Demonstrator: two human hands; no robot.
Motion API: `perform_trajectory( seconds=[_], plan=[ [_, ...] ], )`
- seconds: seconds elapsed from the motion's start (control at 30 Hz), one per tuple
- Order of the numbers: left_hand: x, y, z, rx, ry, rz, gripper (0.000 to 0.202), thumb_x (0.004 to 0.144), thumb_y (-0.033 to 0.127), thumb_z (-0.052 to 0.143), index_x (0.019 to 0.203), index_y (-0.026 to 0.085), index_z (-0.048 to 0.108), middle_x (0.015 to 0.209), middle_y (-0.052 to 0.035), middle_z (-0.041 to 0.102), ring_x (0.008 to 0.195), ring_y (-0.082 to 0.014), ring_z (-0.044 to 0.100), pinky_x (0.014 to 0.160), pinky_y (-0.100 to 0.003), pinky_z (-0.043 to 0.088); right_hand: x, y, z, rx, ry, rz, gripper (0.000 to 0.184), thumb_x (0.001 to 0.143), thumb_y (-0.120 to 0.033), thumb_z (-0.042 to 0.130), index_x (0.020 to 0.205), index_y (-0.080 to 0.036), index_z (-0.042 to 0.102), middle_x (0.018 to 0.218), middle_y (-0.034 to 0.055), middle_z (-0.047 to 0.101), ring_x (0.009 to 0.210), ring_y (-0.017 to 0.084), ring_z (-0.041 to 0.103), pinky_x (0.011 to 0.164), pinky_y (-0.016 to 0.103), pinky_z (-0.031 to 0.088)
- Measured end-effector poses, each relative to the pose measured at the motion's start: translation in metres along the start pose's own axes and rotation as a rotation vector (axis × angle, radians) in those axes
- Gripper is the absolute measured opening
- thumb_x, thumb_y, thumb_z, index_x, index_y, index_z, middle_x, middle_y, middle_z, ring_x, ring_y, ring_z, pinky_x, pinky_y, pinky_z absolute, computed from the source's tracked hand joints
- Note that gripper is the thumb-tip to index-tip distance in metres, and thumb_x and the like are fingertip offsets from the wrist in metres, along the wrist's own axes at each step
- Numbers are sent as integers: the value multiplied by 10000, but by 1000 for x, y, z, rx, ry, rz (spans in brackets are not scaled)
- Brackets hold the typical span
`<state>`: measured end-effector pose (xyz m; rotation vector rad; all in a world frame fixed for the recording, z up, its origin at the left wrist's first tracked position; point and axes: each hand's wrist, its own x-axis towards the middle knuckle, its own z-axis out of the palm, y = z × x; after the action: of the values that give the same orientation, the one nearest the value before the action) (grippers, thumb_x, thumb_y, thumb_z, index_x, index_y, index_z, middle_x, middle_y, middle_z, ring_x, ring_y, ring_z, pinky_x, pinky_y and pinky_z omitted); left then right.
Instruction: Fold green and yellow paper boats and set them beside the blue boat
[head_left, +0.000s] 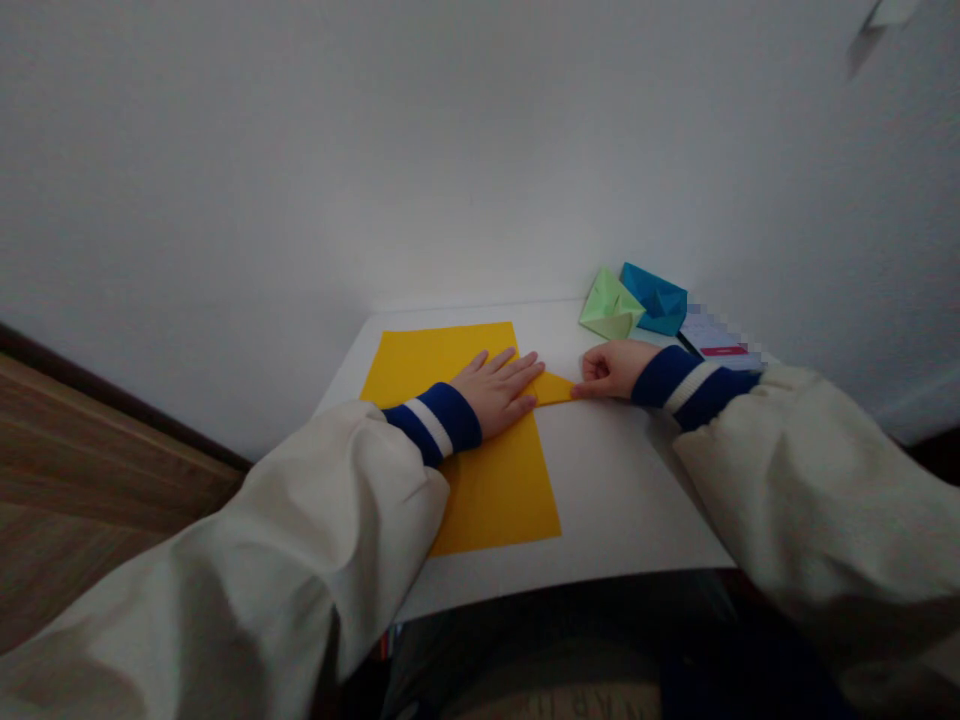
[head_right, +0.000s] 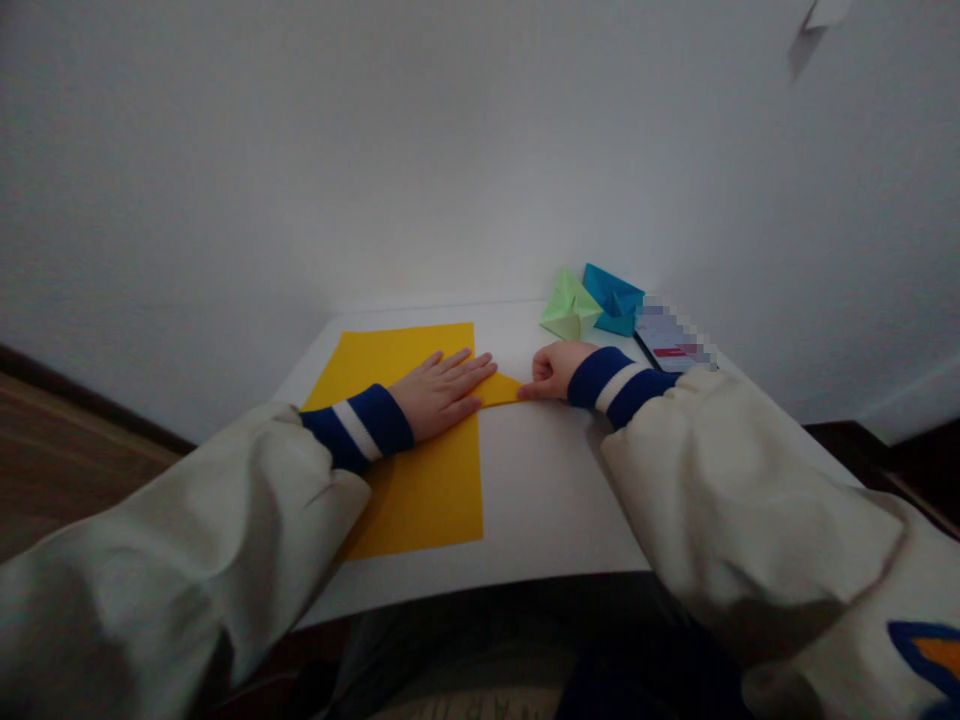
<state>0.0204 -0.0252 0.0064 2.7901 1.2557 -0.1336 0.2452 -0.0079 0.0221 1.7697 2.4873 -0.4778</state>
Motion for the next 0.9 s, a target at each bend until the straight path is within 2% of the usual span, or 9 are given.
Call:
perform_trajectory(
  seconds=[0.33, 0.57, 0.7, 0.9],
  plan=[
    [1, 4, -9, 0, -13, -7, 569, 926, 456, 217, 1438, 212, 169, 1511, -14, 130, 1379, -268, 127, 1090, -516, 132, 3, -20, 2, -30, 110, 5, 517, 597, -716, 542, 703, -212, 495, 666, 11, 582, 569, 132, 480, 495, 255, 299],
    [2, 5, -11, -5, 2, -13, 575, 930, 487, 194, 1437, 217, 172, 1512, -16, 132, 1383, -258, 114, 1098, -495, 117, 1, -31, 4, -57, 210, 2, 636, 563, -816, 459, 764, -214, 499, 632, 6, 557, 528, 130, 458, 477, 256, 268],
    [2, 5, -11, -9, 1, -14, 577, 930, 490, 183, 1439, 218, 164, 1511, -17, 137, 1384, -257, 109, 1098, -499, 113, -1, -33, 2, -75, 217, 8, 638, 581, -814, 447, 797, -216, 506, 633, 10, 559, 541, 140, 476, 485, 256, 265],
    [3, 2, -10, -27, 9, 2, 605, 910, 527, 220, 1433, 225, 186, 1508, -10, 146, 1380, -272, 123, 1085, -534, 131, 1, -31, 1, -64, 168, -17, 576, 594, -744, 533, 822, -217, 496, 719, 23, 598, 618, 157, 519, 512, 255, 310]
  ],
)
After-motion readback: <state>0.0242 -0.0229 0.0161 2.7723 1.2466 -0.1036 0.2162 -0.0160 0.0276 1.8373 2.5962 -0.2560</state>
